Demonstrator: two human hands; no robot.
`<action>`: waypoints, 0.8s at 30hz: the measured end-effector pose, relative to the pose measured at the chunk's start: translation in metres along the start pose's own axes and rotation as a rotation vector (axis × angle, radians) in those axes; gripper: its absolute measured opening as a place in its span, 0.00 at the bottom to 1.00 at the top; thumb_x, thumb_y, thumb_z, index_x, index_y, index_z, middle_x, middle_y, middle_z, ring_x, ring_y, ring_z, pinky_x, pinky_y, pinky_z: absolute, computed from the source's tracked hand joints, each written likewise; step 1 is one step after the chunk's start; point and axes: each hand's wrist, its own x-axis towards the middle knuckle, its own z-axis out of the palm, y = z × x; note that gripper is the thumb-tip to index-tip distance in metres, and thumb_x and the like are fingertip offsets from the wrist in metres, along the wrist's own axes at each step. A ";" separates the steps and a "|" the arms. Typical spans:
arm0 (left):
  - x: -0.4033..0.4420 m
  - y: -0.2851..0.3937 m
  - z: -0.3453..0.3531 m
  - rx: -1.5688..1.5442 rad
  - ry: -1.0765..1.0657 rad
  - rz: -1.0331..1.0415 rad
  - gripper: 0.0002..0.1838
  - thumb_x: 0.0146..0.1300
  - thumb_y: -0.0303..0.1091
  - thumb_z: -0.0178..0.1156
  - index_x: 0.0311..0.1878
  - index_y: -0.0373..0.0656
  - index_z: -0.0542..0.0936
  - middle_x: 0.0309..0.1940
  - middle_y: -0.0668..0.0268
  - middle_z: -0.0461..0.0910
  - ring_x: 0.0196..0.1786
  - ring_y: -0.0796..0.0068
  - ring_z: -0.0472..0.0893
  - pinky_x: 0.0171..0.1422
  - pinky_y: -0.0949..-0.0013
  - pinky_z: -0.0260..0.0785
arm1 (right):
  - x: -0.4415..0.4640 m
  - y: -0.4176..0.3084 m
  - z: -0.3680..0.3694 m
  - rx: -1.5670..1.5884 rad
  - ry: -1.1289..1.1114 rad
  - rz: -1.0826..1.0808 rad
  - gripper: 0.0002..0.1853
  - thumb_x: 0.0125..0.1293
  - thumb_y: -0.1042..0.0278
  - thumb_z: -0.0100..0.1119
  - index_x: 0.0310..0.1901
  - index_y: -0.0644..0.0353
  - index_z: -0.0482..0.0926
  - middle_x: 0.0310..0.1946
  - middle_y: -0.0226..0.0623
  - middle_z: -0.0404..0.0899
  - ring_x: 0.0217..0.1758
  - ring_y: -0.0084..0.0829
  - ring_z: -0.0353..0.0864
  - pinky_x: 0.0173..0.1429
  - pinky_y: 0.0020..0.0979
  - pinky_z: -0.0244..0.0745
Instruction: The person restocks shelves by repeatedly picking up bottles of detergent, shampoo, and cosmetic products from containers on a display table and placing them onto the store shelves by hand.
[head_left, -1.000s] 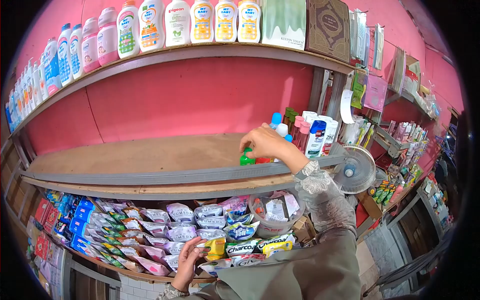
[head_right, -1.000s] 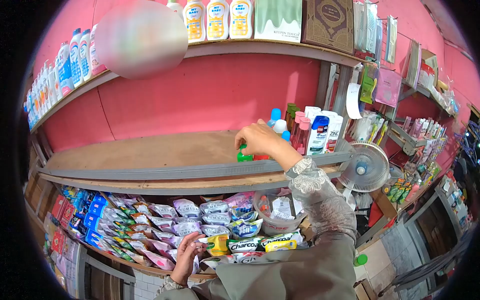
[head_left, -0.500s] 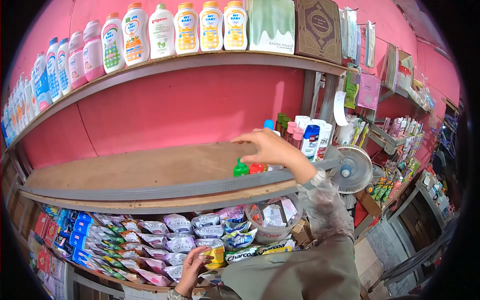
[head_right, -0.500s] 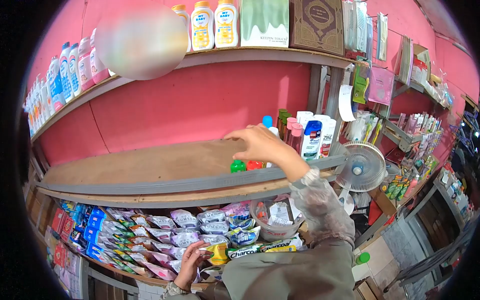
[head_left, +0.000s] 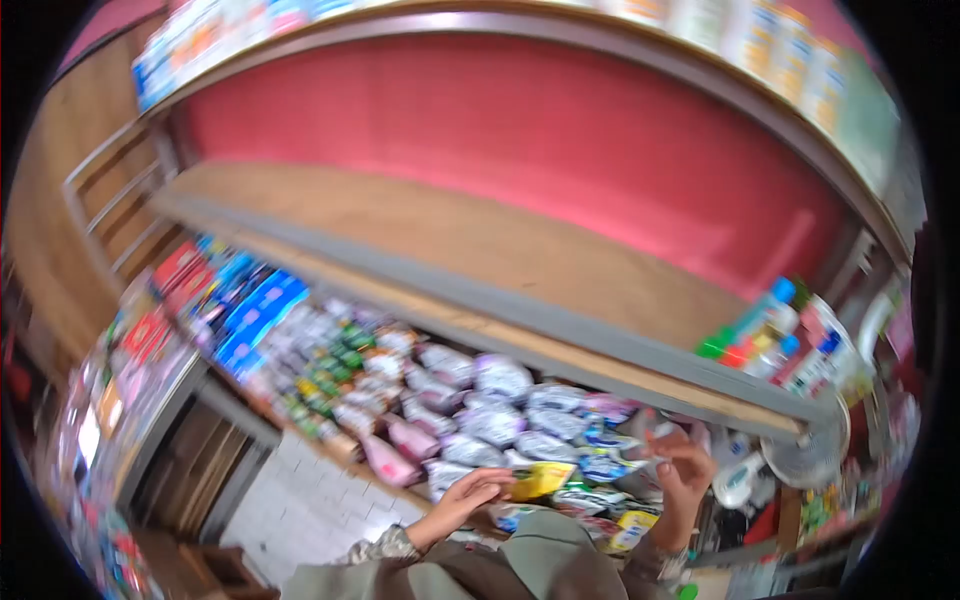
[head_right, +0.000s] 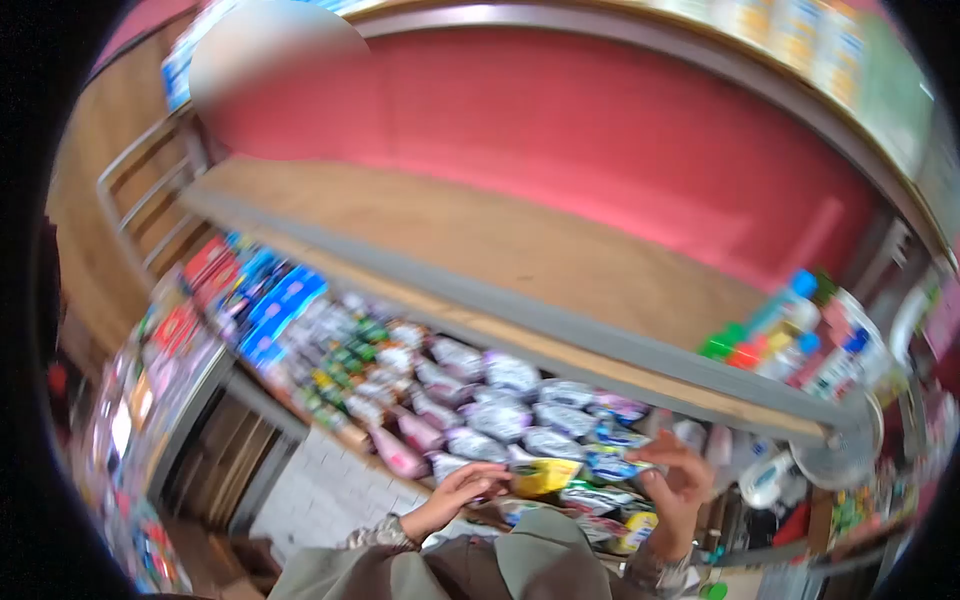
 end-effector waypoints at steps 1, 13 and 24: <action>-0.011 -0.001 -0.013 -0.014 0.007 0.026 0.21 0.72 0.38 0.49 0.64 0.40 0.67 0.59 0.62 0.74 0.56 0.73 0.75 0.62 0.67 0.66 | -0.010 0.011 0.024 0.070 0.005 0.076 0.08 0.55 0.74 0.64 0.37 0.66 0.80 0.33 0.43 0.83 0.38 0.34 0.81 0.47 0.34 0.73; -0.278 0.071 -0.229 -0.037 0.529 0.213 0.21 0.71 0.41 0.50 0.63 0.44 0.68 0.57 0.66 0.75 0.55 0.76 0.75 0.60 0.68 0.66 | -0.047 0.024 0.406 0.351 -0.577 0.298 0.05 0.57 0.83 0.59 0.36 0.69 0.80 0.32 0.43 0.83 0.39 0.30 0.82 0.47 0.29 0.76; -0.557 0.117 -0.300 -0.038 1.400 0.589 0.18 0.71 0.38 0.50 0.60 0.42 0.70 0.53 0.61 0.76 0.51 0.75 0.77 0.59 0.68 0.68 | -0.115 -0.054 0.754 0.708 -1.419 0.262 0.06 0.57 0.84 0.59 0.37 0.68 0.81 0.33 0.42 0.83 0.38 0.29 0.82 0.45 0.27 0.76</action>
